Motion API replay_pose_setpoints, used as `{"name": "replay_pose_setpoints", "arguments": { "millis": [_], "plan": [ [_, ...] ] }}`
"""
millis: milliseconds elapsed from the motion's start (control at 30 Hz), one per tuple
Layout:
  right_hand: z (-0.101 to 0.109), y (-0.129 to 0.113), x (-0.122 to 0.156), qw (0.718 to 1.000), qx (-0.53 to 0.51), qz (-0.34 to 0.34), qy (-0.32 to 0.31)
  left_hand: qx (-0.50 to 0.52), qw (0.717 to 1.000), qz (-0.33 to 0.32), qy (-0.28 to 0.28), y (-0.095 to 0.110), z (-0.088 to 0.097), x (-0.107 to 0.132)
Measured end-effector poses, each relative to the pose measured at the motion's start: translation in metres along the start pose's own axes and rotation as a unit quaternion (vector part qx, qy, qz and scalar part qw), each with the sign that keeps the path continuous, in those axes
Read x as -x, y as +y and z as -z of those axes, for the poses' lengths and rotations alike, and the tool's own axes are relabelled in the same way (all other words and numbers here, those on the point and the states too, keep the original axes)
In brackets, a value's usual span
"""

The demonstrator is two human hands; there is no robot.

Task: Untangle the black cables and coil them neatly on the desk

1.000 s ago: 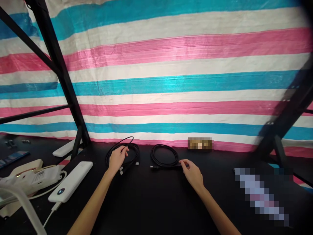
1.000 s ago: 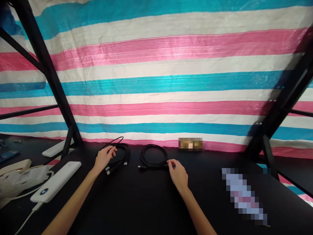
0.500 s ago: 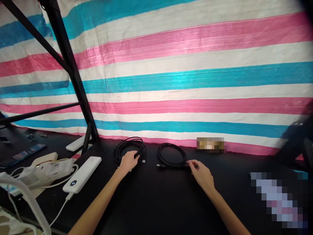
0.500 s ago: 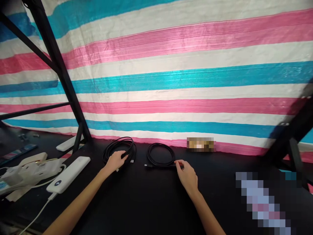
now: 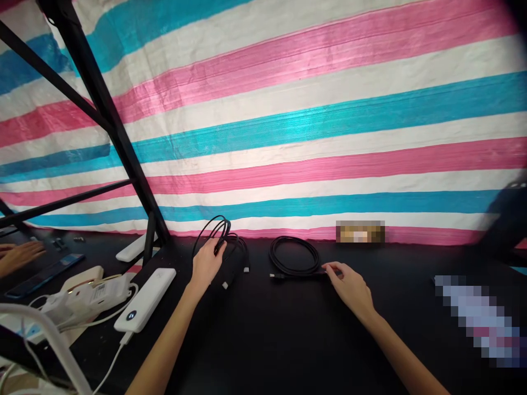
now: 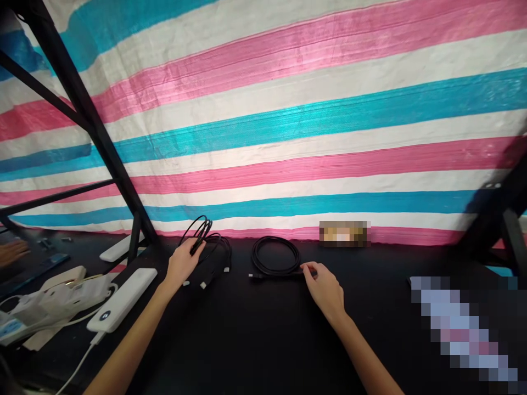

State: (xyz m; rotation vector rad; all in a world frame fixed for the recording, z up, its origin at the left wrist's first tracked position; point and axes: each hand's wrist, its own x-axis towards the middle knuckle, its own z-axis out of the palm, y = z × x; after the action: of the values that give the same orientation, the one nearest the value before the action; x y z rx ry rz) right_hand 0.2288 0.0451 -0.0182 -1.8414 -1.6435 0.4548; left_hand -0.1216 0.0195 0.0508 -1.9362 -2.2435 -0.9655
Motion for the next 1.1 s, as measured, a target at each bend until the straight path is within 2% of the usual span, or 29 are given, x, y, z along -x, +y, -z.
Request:
{"name": "replay_pose_setpoints", "arguments": {
  "millis": [33,167,200,233,300,367,400,500,600,700,833,967,1100],
  "plan": [
    [0.0,0.0,0.0,1.0,0.002,-0.001,0.0,0.009,1.0,0.001,-0.012,-0.003,0.002,-0.001],
    [0.0,-0.002,0.001,1.0,0.006,-0.003,0.008,0.092,0.987,0.011,-0.133,-0.014,0.002,-0.005],
    [0.0,-0.003,0.002,1.0,0.007,-0.002,0.011,0.125,0.982,0.003,-0.139,-0.016,0.0,-0.007],
    [0.0,-0.003,0.002,1.0,0.007,-0.002,0.013,0.164,0.979,-0.007,-0.122,-0.019,-0.002,-0.009],
    [0.001,-0.004,0.003,1.0,0.008,-0.004,0.016,0.221,0.974,-0.012,-0.041,-0.026,-0.006,-0.015],
    [0.002,-0.005,0.002,1.0,0.004,-0.006,0.017,0.201,0.979,0.011,0.034,-0.035,-0.008,-0.022],
    [0.002,-0.004,0.002,1.0,0.001,-0.003,0.019,0.161,0.985,0.033,0.052,-0.041,-0.009,-0.024],
    [0.002,-0.002,0.0,1.0,-0.005,0.003,0.025,0.042,0.994,0.091,0.037,-0.059,-0.014,-0.028],
    [0.002,-0.001,-0.001,1.0,-0.005,0.003,0.025,-0.029,0.987,0.157,0.003,-0.077,-0.023,-0.026],
    [0.004,-0.004,0.0,1.0,-0.009,0.01,0.026,-0.057,0.978,0.198,-0.033,-0.092,-0.031,-0.027],
    [0.007,-0.008,0.003,0.999,-0.012,0.01,0.03,-0.049,0.977,0.2,-0.06,-0.106,-0.03,-0.034],
    [0.005,-0.009,0.006,0.999,-0.017,0.024,0.03,-0.048,0.982,0.185,-0.001,-0.106,-0.023,-0.035],
    [0.002,-0.01,0.007,0.999,-0.014,0.023,0.018,-0.065,0.978,0.18,0.082,-0.094,-0.021,-0.03]
  ]
}}
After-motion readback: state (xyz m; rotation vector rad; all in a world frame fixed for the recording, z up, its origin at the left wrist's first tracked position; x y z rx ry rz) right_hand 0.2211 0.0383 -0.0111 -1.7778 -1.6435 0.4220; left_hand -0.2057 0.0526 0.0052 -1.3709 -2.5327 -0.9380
